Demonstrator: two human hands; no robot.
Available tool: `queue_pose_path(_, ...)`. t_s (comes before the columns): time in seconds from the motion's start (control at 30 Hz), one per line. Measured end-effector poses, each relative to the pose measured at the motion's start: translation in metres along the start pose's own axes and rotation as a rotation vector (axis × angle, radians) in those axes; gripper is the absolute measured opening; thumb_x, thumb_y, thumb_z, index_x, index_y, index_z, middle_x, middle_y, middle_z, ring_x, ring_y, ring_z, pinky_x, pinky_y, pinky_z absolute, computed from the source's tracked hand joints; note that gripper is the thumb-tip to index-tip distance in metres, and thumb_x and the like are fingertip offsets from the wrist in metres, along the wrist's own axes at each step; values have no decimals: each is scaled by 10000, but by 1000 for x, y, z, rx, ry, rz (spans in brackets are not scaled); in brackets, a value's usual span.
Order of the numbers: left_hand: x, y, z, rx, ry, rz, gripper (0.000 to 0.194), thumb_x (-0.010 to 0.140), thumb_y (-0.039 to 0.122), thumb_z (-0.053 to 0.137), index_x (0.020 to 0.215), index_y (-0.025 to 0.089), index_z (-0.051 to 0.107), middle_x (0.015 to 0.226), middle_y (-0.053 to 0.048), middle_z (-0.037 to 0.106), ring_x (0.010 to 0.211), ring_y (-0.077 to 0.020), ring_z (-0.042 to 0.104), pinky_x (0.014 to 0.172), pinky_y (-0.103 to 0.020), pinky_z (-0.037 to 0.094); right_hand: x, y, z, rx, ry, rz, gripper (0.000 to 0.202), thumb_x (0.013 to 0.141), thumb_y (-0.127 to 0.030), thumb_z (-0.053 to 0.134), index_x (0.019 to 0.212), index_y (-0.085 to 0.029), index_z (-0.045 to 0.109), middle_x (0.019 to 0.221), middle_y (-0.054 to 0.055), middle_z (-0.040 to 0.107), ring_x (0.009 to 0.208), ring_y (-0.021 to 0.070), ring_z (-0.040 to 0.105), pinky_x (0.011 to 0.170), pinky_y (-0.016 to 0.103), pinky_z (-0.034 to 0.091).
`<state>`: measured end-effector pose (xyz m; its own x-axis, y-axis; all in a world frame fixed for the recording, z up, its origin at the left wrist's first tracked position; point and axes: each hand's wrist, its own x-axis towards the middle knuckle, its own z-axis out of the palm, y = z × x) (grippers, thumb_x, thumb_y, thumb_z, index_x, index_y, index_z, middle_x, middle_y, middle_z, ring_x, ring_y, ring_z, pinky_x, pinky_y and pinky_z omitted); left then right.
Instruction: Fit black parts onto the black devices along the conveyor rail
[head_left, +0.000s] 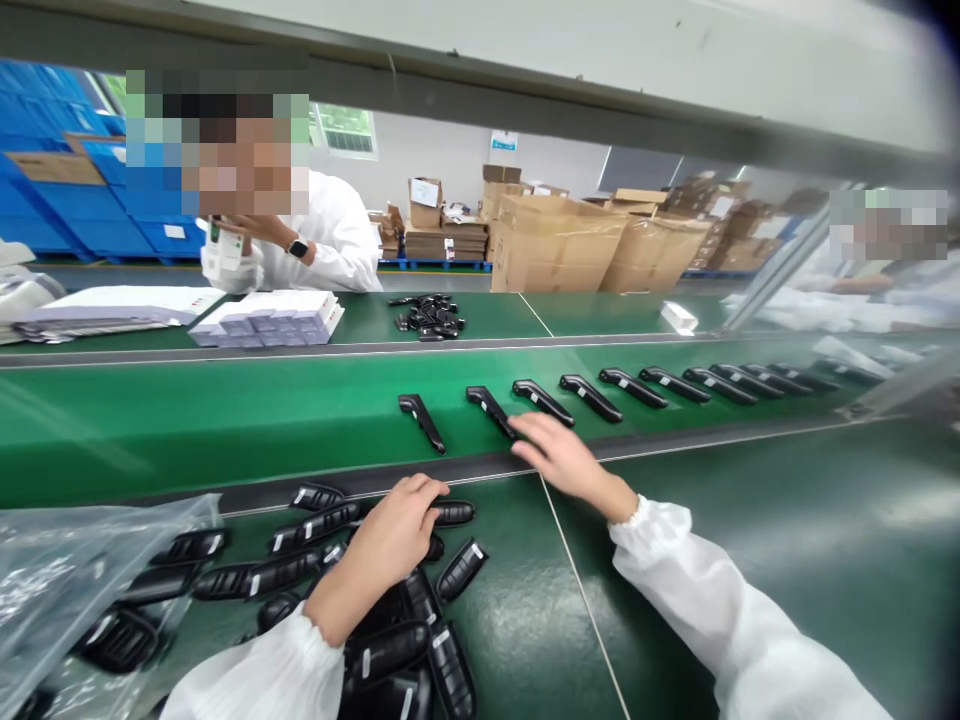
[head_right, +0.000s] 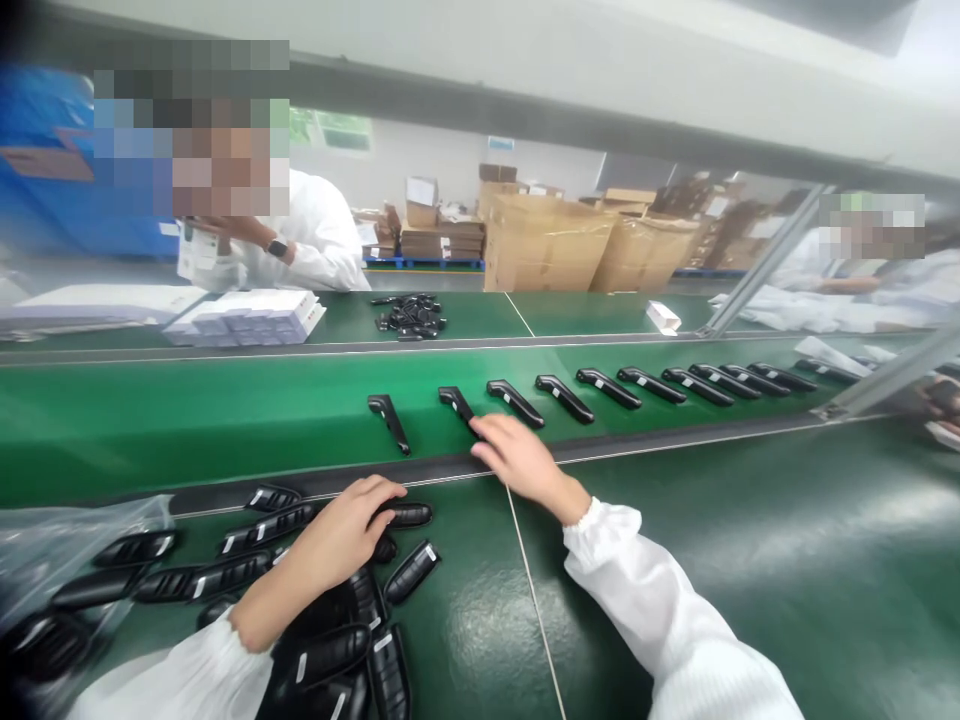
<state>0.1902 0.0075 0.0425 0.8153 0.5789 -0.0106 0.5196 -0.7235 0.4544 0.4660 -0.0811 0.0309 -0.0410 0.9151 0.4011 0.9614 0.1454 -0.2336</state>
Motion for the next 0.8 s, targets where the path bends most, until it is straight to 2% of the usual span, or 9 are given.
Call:
queue_pose_path(0.07, 1, 0, 3, 29, -1, -4, 324, 899, 95, 450, 1149, 180, 637, 1154, -84, 656, 1124, -243, 597, 1018, -399, 474, -2, -38, 2, 158, -146, -252, 413, 1019, -432, 462, 1370, -231, 544, 1318, 87, 611, 1214, 221, 545, 1054, 367, 441)
queue_pose_path(0.1, 1, 1, 4, 28, 9, -6, 328, 898, 85, 438, 1143, 174, 636, 1138, -88, 661, 1106, -236, 604, 1008, -390, 480, -2, -57, 5, 175, -206, -311, 423, 1000, -457, 499, 1356, -236, 555, 1301, 85, 620, 1193, 228, 554, 1035, 377, 452)
queue_pose_path(0.2, -1, -1, 1, 70, 69, -19, 366, 916, 73, 370, 1165, 162, 623, 1132, -97, 659, 1084, -218, 609, 972, -365, 495, -1, -93, 23, 109, -309, -324, 318, 968, -409, 577, 1219, -223, 637, 1162, 91, 665, 1079, 256, 591, 932, 408, 491)
queue_pose_path(0.27, -5, -5, -4, 174, 105, -14, 387, 930, 87, 352, 1196, 167, 622, 1169, -101, 655, 1117, -233, 588, 973, -388, 487, 1, -97, 32, 98, -319, -264, 202, 976, -294, 557, 1125, -213, 666, 1049, 82, 683, 997, 243, 614, 887, 393, 498)
queue_pose_path(0.37, -13, -13, -11, 313, 69, -4, 398, 941, 121, 378, 1250, 192, 618, 1243, -103, 646, 1171, -269, 564, 962, -438, 480, 4, -71, 32, 231, -201, -76, 203, 975, -203, 509, 1112, -198, 659, 1030, 78, 689, 974, 215, 636, 897, 354, 499)
queue_pose_path(0.5, -17, -20, -12, 394, -20, -11, 441, 929, 102, 386, 1307, 197, 593, 1283, -112, 628, 1167, -294, 571, 928, -468, 496, 8, -2, 23, 282, 31, 283, 214, 936, -234, 540, 1100, -168, 661, 1076, 108, 661, 954, 228, 648, 882, 363, 522)
queue_pose_path(0.63, -15, -19, -9, 397, -43, 23, 496, 909, 72, 379, 1362, 185, 547, 1249, -128, 619, 1162, -294, 562, 929, -466, 503, 11, 46, 35, 102, -27, 387, 389, 908, -135, 468, 1277, -99, 586, 1216, 182, 624, 1121, 279, 600, 996, 418, 467)
queue_pose_path(0.7, -15, -17, -9, 387, -45, 25, 513, 910, 77, 367, 1393, 174, 513, 1225, -135, 608, 1144, -285, 557, 935, -451, 504, 14, 55, 46, -23, -80, 411, 450, 919, -110, 421, 1355, -46, 514, 1190, 221, 625, 1127, 303, 587, 987, 434, 460)
queue_pose_path(0.8, -17, -15, -12, 370, -49, -9, 517, 899, 86, 378, 1402, 138, 488, 1203, -153, 585, 1098, -278, 554, 958, -454, 493, 17, 59, 55, -156, -90, 449, 447, 931, -101, 401, 1356, 8, 489, 1137, 257, 616, 1091, 328, 576, 963, 447, 454)
